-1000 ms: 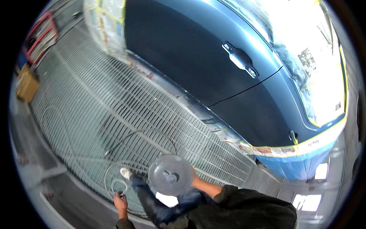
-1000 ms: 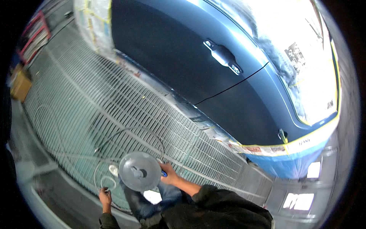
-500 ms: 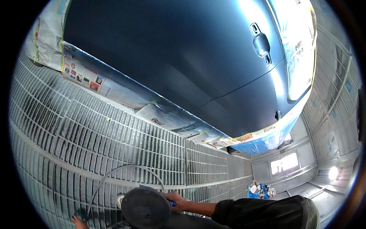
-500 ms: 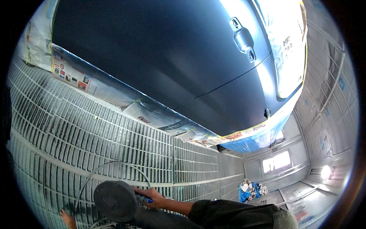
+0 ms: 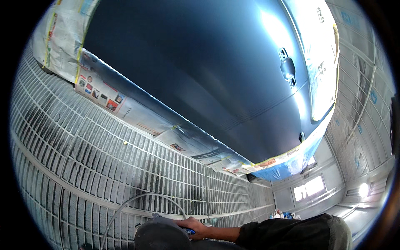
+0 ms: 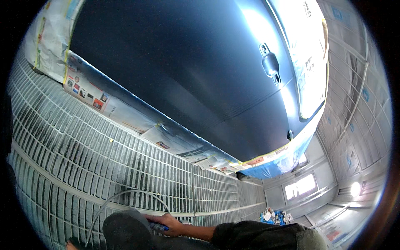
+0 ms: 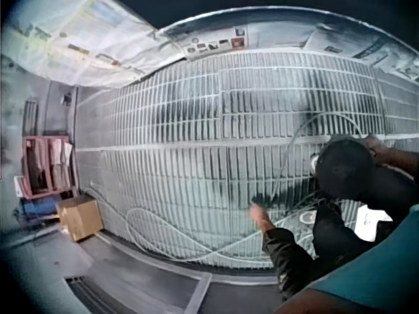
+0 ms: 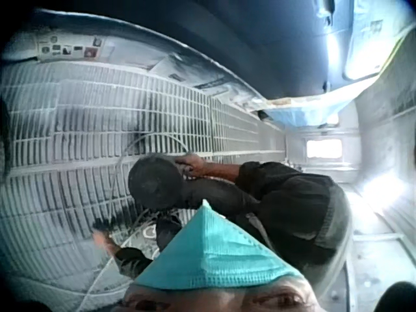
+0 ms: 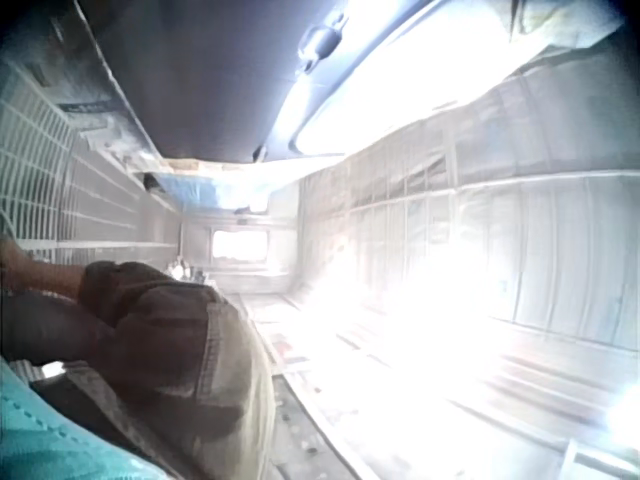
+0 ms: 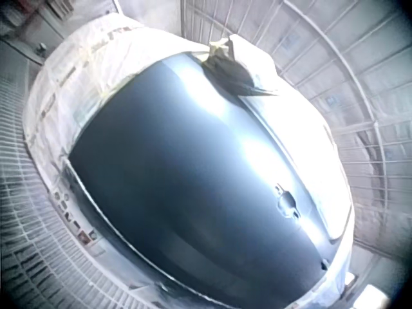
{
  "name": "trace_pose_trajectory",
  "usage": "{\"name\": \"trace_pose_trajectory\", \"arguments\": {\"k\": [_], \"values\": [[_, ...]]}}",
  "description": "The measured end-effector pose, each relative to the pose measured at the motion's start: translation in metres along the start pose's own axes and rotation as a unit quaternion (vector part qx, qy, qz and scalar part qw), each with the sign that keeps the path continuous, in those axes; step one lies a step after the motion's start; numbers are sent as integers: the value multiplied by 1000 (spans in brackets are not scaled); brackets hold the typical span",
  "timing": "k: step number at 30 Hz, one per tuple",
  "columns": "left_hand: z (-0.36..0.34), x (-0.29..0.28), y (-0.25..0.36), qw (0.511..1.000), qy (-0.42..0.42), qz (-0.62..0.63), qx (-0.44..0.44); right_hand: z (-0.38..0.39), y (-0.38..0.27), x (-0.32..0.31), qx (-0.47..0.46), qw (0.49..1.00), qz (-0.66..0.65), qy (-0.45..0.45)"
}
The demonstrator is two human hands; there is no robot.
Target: The person mixes paint and thinner in a clear plastic cup using a funnel and a ruler, then pours the mixture into a spray gun. The person walks to a paint booth and begins spraying the mixture onto a car.
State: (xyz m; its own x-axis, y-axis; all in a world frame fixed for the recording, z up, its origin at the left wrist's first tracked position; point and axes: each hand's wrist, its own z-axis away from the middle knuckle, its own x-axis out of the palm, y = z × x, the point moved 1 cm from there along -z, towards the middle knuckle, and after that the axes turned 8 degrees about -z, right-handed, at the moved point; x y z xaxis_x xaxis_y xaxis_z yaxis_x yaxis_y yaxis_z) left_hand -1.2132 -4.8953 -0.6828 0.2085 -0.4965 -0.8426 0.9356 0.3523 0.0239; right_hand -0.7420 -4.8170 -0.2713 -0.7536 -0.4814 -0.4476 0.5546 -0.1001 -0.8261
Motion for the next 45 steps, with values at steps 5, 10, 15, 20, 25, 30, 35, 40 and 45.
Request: {"name": "trace_pose_trajectory", "arguments": {"k": [5,10,15,20,25,30,35,40,45], "values": [[27,-18,6,989,101,-84,72,-10,-5,9,81,992,16,-91],[107,66,1,981,155,108,48,-13,5,9,55,989,80,-113],[17,-84,43,977,132,167,-9,23,-19,2,137,984,68,93],[93,-104,8,981,80,179,-10,31,-12,-16,117,991,45,36],[129,-55,4,975,126,162,89,79,11,1,80,997,11,-15],[153,29,-20,999,23,-19,-41,86,48,28,54,978,-168,-109],[149,-23,-12,996,-42,75,-11,72,-47,16,301,933,-191,-36],[246,-153,-6,940,25,329,85,107,-116,11,-127,991,10,-38],[380,-364,29,860,77,504,8,126,-296,-29,-36,990,-8,-138]]}}
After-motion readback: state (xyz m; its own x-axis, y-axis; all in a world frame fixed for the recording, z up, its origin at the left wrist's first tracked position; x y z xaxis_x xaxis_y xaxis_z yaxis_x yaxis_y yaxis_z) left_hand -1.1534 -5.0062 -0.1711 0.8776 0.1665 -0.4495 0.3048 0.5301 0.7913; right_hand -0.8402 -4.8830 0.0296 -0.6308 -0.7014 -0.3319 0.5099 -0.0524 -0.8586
